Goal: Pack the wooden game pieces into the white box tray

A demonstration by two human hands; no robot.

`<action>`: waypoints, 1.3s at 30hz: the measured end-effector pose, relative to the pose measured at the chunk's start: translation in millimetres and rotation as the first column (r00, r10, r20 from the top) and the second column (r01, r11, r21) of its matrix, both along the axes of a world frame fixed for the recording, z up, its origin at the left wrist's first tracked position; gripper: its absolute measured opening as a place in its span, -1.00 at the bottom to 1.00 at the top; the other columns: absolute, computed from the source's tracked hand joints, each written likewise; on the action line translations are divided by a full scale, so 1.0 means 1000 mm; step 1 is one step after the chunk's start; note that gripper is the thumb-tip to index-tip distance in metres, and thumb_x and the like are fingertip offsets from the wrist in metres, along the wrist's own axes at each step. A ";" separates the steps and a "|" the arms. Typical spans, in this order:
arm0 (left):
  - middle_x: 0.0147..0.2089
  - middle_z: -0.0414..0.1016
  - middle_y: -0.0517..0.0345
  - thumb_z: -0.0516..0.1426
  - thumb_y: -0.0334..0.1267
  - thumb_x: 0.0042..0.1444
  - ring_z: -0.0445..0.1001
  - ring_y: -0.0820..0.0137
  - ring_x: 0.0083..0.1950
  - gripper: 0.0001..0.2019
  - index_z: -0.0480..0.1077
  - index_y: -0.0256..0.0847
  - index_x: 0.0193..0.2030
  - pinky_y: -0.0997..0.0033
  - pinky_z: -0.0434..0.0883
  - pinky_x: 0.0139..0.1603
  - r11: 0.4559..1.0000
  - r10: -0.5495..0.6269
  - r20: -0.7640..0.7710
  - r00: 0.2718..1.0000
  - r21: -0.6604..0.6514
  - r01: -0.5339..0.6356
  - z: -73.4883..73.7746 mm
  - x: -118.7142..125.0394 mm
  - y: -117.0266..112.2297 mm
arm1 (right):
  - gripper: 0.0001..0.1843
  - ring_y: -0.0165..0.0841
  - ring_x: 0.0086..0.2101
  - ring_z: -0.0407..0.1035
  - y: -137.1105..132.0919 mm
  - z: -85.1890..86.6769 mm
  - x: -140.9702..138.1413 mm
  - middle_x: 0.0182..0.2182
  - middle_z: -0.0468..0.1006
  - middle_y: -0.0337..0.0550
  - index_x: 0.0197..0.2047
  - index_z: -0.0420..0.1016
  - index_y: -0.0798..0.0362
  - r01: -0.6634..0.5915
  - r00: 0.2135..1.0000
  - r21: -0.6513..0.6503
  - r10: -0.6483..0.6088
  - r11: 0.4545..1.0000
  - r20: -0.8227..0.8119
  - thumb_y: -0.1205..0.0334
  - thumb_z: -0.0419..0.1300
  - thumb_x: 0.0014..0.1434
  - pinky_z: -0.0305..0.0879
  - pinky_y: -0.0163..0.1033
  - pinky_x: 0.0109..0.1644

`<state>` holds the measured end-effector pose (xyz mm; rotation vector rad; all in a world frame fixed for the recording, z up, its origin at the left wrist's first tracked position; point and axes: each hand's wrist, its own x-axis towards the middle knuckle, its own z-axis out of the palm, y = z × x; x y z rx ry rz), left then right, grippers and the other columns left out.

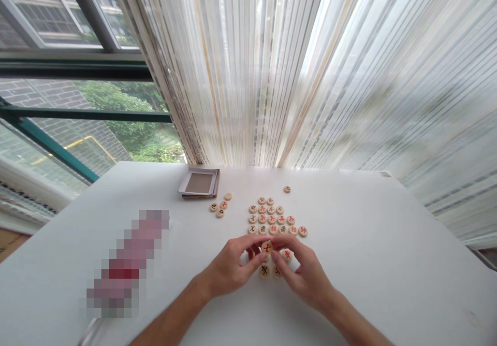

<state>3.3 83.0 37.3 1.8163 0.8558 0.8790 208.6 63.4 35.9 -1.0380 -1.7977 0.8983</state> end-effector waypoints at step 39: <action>-0.18 0.50 0.08 0.20 -0.20 0.21 0.46 0.43 -0.25 -0.75 0.34 -0.20 -0.02 0.42 0.46 -0.18 0.980 0.178 0.049 0.983 -0.103 -0.172 0.000 -0.018 0.016 | -0.82 -0.28 -0.34 0.51 0.001 0.004 0.001 -0.34 0.62 -0.11 -0.15 0.50 0.00 0.134 0.991 -0.095 -0.133 0.986 0.016 0.13 0.12 0.33 0.50 -0.22 -0.20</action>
